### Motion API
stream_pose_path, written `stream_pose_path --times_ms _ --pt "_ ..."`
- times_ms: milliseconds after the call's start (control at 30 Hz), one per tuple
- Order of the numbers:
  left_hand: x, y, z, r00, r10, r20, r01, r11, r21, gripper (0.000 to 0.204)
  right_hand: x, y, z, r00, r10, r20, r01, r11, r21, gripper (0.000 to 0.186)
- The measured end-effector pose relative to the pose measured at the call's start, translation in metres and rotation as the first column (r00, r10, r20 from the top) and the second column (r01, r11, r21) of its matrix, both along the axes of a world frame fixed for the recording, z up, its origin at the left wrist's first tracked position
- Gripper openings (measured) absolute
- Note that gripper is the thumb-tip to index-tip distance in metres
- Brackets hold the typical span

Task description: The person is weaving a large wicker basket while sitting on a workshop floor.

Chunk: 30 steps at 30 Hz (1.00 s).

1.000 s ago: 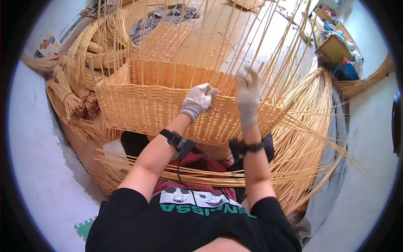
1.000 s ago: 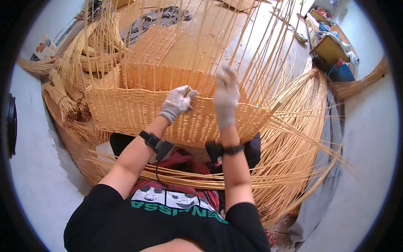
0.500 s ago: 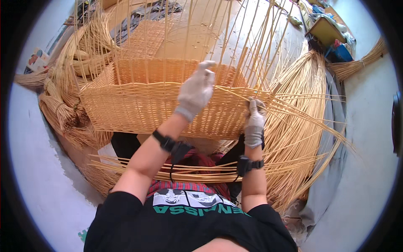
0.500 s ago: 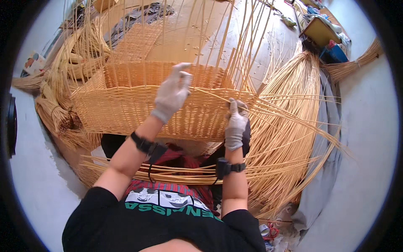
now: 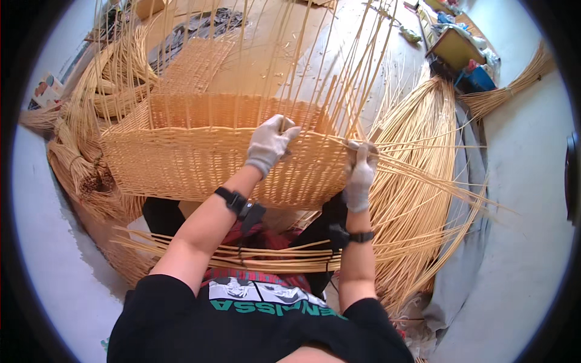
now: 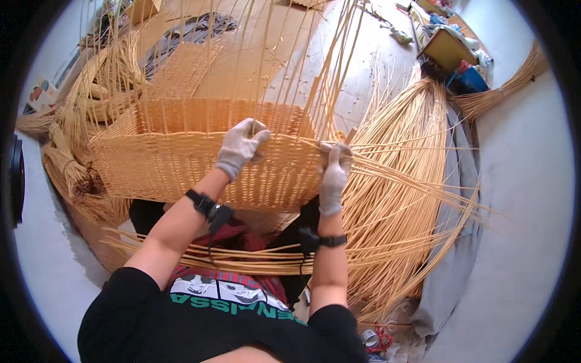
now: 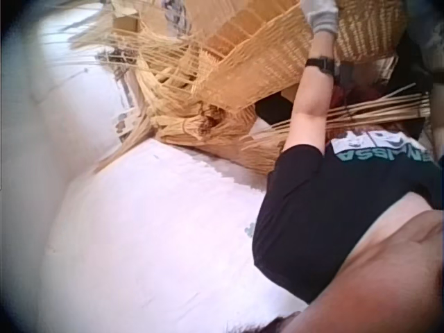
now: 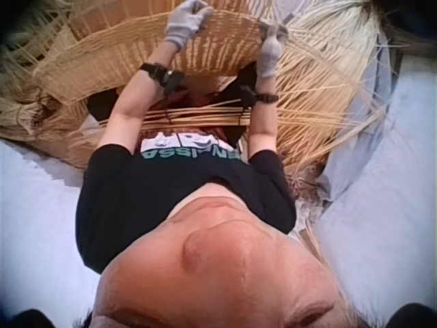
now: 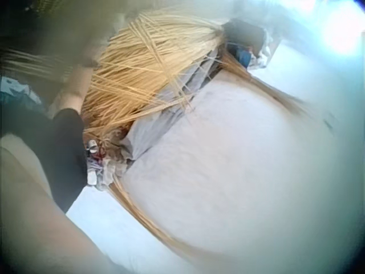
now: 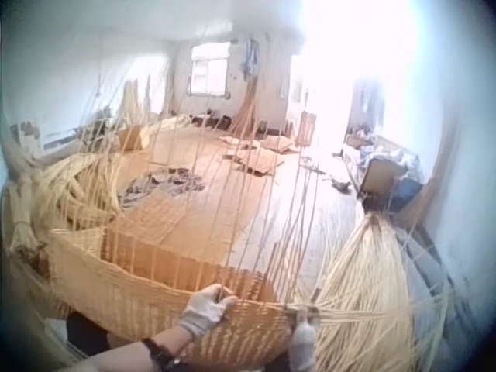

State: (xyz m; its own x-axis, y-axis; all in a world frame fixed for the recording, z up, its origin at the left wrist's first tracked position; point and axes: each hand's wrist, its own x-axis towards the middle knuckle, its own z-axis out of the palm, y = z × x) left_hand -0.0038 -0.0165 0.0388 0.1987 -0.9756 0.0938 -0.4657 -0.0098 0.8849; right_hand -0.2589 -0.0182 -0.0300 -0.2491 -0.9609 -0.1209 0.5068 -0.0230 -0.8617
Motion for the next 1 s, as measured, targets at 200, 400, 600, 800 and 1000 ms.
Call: stream_pose_path --times_ms 200,400,600,800,1000 --pt "-0.066 -0.024 -0.001 0.990 -0.122 0.071 0.135 0.962 -0.237 0.034 -0.058 0.000 -0.006 0.987 -0.097 -0.127 0.095 0.995 -0.022 0.021" --pt "-0.110 -0.051 -0.026 0.946 -0.057 0.320 -0.036 0.960 0.278 0.042 0.014 -0.098 0.110 0.499 -0.304 -0.812 -0.294 0.822 -0.488 0.057" --pt "-0.103 -0.052 -0.020 0.993 -0.111 0.048 0.092 0.950 0.297 0.037 -0.027 -0.044 0.071 0.846 -0.445 -0.293 0.407 0.895 -0.183 0.041" --pt "-0.088 -0.028 0.002 0.951 -0.230 -0.206 0.261 0.955 0.138 0.052 0.035 0.060 -0.081 -0.564 -0.140 -0.814 -0.179 0.983 -0.046 0.026" --pt "0.133 0.089 0.028 0.991 0.078 0.105 -0.025 0.901 -0.433 0.038 0.229 0.089 -0.075 -0.304 0.808 -0.504 -0.873 -0.026 0.487 0.040"
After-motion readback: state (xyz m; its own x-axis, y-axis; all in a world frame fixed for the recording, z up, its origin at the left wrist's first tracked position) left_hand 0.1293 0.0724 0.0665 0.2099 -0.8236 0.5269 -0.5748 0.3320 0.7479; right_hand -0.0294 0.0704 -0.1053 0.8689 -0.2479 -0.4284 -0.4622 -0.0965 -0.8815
